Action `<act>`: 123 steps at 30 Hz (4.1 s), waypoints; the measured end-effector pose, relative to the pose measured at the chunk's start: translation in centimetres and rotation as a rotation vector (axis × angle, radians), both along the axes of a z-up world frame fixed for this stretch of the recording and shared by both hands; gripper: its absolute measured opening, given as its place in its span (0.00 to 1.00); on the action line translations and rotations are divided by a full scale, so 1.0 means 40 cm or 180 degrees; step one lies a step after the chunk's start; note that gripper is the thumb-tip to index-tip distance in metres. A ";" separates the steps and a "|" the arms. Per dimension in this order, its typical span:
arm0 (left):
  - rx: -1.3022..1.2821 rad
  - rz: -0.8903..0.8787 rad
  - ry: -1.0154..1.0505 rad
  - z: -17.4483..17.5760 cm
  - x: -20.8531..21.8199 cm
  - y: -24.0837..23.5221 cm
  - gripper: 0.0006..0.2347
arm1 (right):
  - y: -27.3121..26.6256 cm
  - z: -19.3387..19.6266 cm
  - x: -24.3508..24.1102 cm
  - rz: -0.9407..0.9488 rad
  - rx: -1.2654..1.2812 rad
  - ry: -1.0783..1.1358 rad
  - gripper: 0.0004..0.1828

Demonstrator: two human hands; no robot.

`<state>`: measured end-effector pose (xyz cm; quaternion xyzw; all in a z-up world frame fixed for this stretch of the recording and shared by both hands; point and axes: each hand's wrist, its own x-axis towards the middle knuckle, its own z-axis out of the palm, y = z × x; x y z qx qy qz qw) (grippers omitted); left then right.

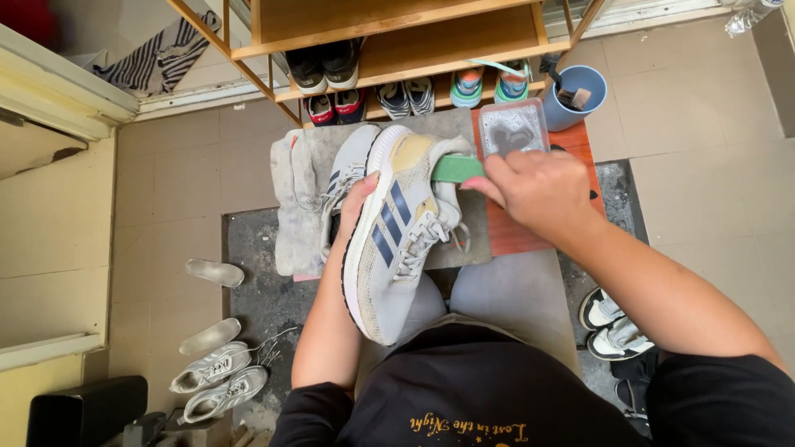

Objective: The person scrubs a white sneaker with a green brush, focusing on the upper mesh and the side stripes. They rotate the shoe to clean different areas and dip the brush into a container of liquid.

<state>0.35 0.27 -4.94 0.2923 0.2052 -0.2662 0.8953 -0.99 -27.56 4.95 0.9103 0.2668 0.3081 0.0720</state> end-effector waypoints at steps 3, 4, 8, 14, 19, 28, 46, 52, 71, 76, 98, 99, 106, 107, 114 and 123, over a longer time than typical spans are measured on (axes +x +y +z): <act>0.0054 0.0076 -0.0151 0.027 0.008 -0.004 0.25 | 0.022 0.005 -0.036 0.0103 0.0125 0.0497 0.25; 0.0075 0.0100 -0.0190 0.033 0.009 -0.006 0.25 | 0.022 0.000 -0.025 0.0117 0.0129 0.0491 0.25; 0.0136 0.0104 -0.0268 0.043 -0.008 -0.025 0.23 | 0.004 -0.017 0.014 0.0300 0.0102 -0.0139 0.19; 0.0237 0.0206 -0.0529 0.066 0.002 -0.039 0.20 | 0.065 -0.009 0.075 0.0443 0.0051 -0.1535 0.12; 0.0322 0.0230 -0.0687 -0.052 -0.020 -0.013 0.18 | 0.041 0.002 0.072 0.0643 0.0189 -0.1415 0.11; 0.0444 0.0341 -0.1040 -0.231 -0.044 0.129 0.15 | 0.019 0.000 0.056 0.0529 -0.0063 -0.1852 0.10; 0.0710 0.0495 -0.1563 0.171 -0.044 -0.100 0.09 | -0.005 0.057 0.015 0.0068 0.0539 -0.1914 0.16; 0.0831 0.0721 -0.1715 0.174 -0.063 -0.075 0.08 | -0.049 -0.057 -0.023 -0.0239 0.2529 0.0393 0.15; 0.1128 0.0454 -0.2372 0.147 -0.093 -0.077 0.09 | 0.089 -0.153 -0.066 0.0195 0.5297 0.2663 0.18; 0.1126 0.0373 -0.2036 0.150 -0.090 -0.090 0.08 | 0.084 -0.178 -0.040 -0.0158 0.5032 0.2523 0.29; -0.0530 -0.0114 -0.0159 -0.133 -0.028 -0.077 0.18 | 0.091 -0.215 -0.017 -0.0444 0.5065 0.1388 0.20; -0.0625 -0.0172 -0.0093 -0.042 -0.045 -0.092 0.19 | 0.084 -0.230 -0.008 -0.0420 0.4932 0.1286 0.21; -0.0790 -0.0264 -0.0014 -0.075 -0.058 -0.108 0.24 | 0.060 -0.206 0.016 -0.0182 0.4523 0.1108 0.29; -0.0817 -0.0232 0.0023 -0.072 -0.061 -0.112 0.25 | 0.057 -0.191 0.017 -0.0237 0.4594 0.1095 0.23; -0.0772 -0.0210 0.0077 -0.079 -0.036 -0.130 0.26 | 0.045 -0.171 0.048 0.0372 0.4243 0.0773 0.29; -0.0628 -0.0209 0.0118 -0.096 -0.018 -0.161 0.26 | 0.039 -0.189 0.074 0.0457 0.4192 0.0850 0.29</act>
